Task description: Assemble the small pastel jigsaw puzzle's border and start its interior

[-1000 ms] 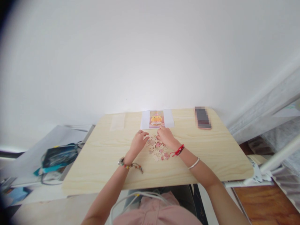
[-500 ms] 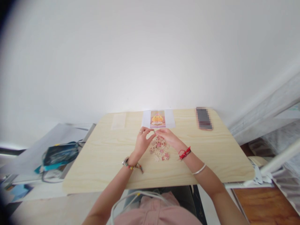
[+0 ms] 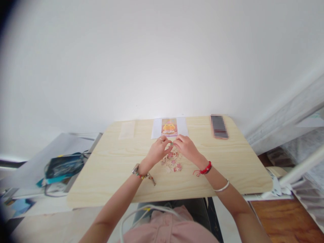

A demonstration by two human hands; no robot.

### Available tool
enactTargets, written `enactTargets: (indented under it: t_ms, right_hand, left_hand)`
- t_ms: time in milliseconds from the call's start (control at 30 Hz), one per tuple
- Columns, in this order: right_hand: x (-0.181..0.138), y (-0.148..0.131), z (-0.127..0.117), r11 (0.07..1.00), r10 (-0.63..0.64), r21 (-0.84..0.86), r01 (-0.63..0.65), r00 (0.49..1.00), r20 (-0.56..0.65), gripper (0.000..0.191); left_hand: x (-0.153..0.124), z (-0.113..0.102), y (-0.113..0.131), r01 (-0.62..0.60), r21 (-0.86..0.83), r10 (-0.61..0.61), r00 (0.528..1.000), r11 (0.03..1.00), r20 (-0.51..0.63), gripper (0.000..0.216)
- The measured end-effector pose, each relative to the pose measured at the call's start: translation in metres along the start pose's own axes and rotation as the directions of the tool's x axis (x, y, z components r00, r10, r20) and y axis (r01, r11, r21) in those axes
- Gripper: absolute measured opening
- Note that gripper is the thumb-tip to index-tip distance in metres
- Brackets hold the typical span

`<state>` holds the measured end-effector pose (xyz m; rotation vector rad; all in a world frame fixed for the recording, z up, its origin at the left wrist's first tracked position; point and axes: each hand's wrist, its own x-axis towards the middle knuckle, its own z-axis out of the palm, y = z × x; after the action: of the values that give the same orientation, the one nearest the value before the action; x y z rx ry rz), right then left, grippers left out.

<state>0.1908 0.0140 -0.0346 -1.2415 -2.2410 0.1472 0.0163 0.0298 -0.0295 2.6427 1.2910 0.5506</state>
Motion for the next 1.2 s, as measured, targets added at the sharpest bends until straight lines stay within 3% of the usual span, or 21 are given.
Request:
enactTargets:
  t_ms: [167, 300, 467, 667, 767, 900, 1033, 1200]
  right_hand:
    - [-0.013, 0.029, 0.004, 0.998, 0.064, -0.006, -0.064, 0.998, 0.000, 0.017]
    - [-0.020, 0.053, 0.016, 0.988, 0.146, 0.054, -0.146, 0.989, 0.002, 0.012]
    - [-0.021, 0.063, 0.023, 0.975, 0.214, 0.059, -0.216, 0.976, 0.027, 0.011]
    - [-0.024, 0.042, 0.008, 0.976, 0.199, 0.083, -0.200, 0.980, 0.019, 0.015]
    - [-0.028, 0.023, 0.004, 0.982, 0.130, 0.122, -0.142, 0.987, 0.096, 0.014]
    - [-0.029, 0.007, 0.009, 0.984, 0.088, 0.135, -0.116, 0.976, 0.197, 0.013]
    - [-0.022, 0.004, 0.016, 0.983, 0.139, 0.089, -0.159, 0.970, 0.200, 0.009]
    - [-0.017, 0.002, 0.021, 0.991, 0.135, -0.009, -0.136, 0.966, 0.223, 0.007]
  left_hand:
    - [0.028, 0.015, 0.011, -0.073, 0.067, 0.064, 0.990, 0.995, 0.128, 0.018]
    - [0.048, 0.032, 0.019, -0.048, 0.083, 0.029, 0.975, 0.995, 0.220, 0.017]
    - [0.054, 0.036, 0.020, -0.036, 0.077, 0.016, 0.969, 0.996, 0.246, 0.017]
    - [0.013, 0.005, -0.006, 0.104, 0.033, -0.107, 0.987, 0.994, 0.118, 0.022]
    - [-0.021, -0.008, -0.023, 0.203, -0.008, -0.203, 0.977, 0.979, 0.059, 0.022]
    - [-0.055, -0.010, -0.033, 0.245, -0.084, -0.244, 0.970, 0.966, 0.025, 0.019]
    - [-0.064, -0.003, -0.029, 0.249, -0.119, -0.248, 0.968, 0.961, 0.025, 0.018]
    - [-0.055, 0.004, -0.014, 0.228, -0.140, -0.231, 0.973, 0.963, -0.004, 0.018]
